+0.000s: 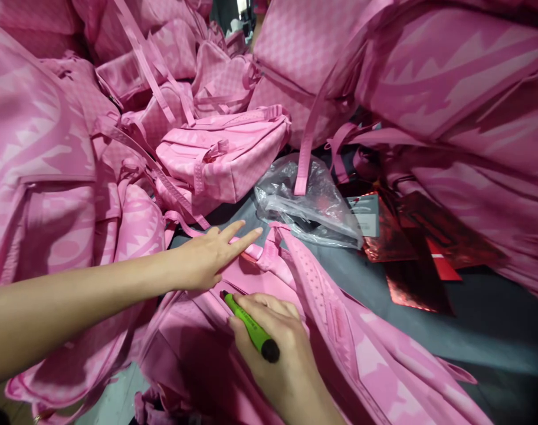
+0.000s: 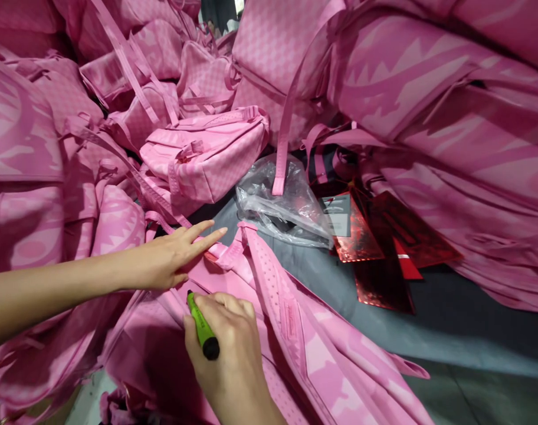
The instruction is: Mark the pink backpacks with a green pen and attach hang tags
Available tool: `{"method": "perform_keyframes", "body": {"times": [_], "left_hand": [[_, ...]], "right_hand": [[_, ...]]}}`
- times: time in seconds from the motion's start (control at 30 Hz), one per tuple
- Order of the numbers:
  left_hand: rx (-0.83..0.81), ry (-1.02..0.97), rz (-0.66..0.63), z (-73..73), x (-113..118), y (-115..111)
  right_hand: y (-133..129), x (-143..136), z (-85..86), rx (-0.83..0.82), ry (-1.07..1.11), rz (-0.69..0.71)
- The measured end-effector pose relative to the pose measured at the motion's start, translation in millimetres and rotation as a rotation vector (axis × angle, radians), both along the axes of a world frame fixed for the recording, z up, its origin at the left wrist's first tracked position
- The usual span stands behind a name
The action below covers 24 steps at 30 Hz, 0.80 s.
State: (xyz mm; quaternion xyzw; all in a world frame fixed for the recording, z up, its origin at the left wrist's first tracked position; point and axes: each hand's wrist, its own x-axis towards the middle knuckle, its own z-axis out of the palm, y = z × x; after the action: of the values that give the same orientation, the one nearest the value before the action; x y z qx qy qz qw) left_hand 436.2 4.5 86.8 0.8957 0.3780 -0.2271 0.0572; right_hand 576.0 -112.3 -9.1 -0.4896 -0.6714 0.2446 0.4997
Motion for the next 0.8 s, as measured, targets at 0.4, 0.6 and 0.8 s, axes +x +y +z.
{"method": "perform_keyframes", "body": {"times": [0.4,0.6,0.8], "left_hand": [[0.056,0.101,0.093,-17.1,-0.7,12.0],[0.033,0.114,0.085,-16.0,2.8,15.0],[-0.003,0.126,0.091,-12.2,5.1,17.0]], "right_hand": [[15.5,-19.1,-7.3,0.054,-0.052,-0.037],[14.3,-14.7,-8.4,0.008,-0.104,-0.074],[15.6,-15.6,-6.3,-0.011,-0.109,-0.087]]}}
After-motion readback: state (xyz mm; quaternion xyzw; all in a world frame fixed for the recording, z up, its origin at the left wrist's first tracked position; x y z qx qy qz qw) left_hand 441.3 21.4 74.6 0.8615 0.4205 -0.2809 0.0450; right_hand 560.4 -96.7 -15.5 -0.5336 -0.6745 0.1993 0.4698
